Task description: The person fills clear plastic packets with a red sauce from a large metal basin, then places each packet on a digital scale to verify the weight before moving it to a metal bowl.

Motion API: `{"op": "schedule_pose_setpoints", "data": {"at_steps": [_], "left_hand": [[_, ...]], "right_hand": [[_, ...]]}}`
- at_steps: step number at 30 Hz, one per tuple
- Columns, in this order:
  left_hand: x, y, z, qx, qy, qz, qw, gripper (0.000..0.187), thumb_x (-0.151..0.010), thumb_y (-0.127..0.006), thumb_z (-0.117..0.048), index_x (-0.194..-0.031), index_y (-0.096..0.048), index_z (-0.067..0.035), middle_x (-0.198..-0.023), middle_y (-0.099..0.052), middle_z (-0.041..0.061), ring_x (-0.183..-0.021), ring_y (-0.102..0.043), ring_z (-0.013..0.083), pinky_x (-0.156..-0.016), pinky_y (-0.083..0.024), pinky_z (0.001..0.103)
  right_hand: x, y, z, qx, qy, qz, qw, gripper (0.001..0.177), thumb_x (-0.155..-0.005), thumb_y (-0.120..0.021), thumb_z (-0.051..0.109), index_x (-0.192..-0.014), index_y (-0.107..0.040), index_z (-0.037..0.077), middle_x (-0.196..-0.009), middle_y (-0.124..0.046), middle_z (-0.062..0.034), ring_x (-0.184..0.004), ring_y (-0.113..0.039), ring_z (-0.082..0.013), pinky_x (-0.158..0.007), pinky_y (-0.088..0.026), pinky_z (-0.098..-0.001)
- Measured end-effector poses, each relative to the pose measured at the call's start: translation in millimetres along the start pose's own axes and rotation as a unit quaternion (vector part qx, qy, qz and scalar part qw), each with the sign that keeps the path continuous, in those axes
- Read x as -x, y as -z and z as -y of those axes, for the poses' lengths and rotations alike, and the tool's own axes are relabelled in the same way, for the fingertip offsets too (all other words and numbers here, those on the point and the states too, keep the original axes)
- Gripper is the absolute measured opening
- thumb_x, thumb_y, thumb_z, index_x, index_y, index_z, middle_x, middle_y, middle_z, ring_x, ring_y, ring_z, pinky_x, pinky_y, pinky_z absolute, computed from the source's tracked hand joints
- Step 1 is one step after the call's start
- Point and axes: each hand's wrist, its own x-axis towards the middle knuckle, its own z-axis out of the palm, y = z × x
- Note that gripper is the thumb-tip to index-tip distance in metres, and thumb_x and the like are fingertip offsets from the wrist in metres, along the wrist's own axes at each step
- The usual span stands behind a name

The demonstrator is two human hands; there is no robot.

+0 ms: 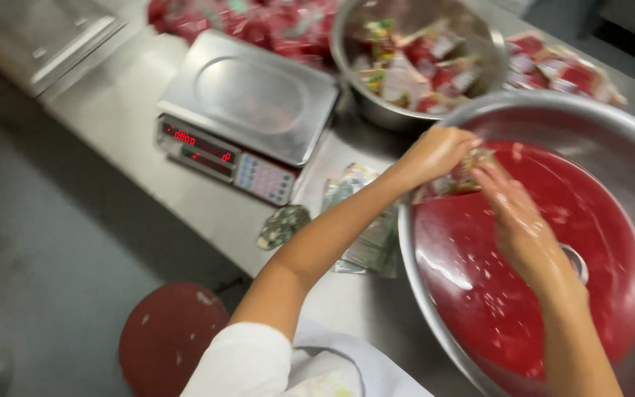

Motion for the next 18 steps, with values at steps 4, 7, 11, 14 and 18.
{"op": "schedule_pose_setpoints", "data": {"at_steps": [4,7,11,14,18], "left_hand": [[-8,82,12,-0.021,-0.026,-0.076,0.997,0.035,-0.090,-0.041,-0.031,-0.061,-0.040,-0.013,-0.054,-0.056,0.007,-0.057,-0.058,0.0251,-0.061,-0.037,0.040],[-2,158,11,-0.052,0.112,-0.087,0.989,0.044,-0.091,-0.032,-0.034,-0.064,-0.058,-0.011,-0.060,-0.066,0.007,-0.059,-0.063,0.0197,-0.062,-0.044,0.038],[21,235,43,-0.198,0.109,-0.219,0.949,0.040,-0.095,-0.037,-0.028,-0.067,-0.062,-0.015,-0.057,-0.057,-0.001,-0.054,-0.059,0.0140,-0.049,-0.045,0.031],[51,260,83,-0.212,0.205,-0.220,0.930,0.040,-0.094,-0.034,-0.030,-0.073,-0.063,-0.013,-0.057,-0.068,0.002,-0.064,-0.070,0.0204,-0.069,-0.054,0.038],[91,255,167,-0.318,0.320,-0.123,0.884,0.014,-0.074,-0.058,-0.002,-0.080,-0.050,-0.013,-0.077,-0.067,0.011,-0.080,-0.070,0.0372,-0.069,-0.050,0.050]], "right_hand": [[13,0,-2,0.023,0.002,-0.078,0.997,0.060,-0.094,-0.042,-0.017,-0.149,-0.043,0.006,-0.157,-0.042,-0.0187,-0.142,-0.045,-0.0330,-0.100,-0.048,-0.0478],[42,-7,-51,0.060,-0.070,-0.070,0.993,0.055,-0.097,-0.049,-0.009,-0.150,-0.046,0.001,-0.157,-0.045,-0.0209,-0.143,-0.044,-0.0342,-0.102,-0.044,-0.0515],[122,-59,-200,0.168,-0.191,0.021,0.967,0.054,-0.094,-0.062,0.011,-0.148,-0.057,0.020,-0.158,-0.054,-0.0118,-0.098,-0.066,-0.0260,-0.074,-0.054,-0.0382],[229,-111,-352,0.091,-0.247,0.048,0.964,0.051,-0.088,-0.067,0.012,-0.139,-0.064,0.016,-0.147,-0.059,-0.0169,-0.123,-0.061,-0.0316,-0.102,-0.049,-0.0421],[363,-163,-471,-0.159,-0.322,-0.114,0.926,0.041,-0.097,-0.071,-0.008,-0.137,-0.065,-0.007,-0.109,-0.064,-0.0275,-0.089,-0.062,-0.0326,-0.082,-0.050,-0.0343]]}}
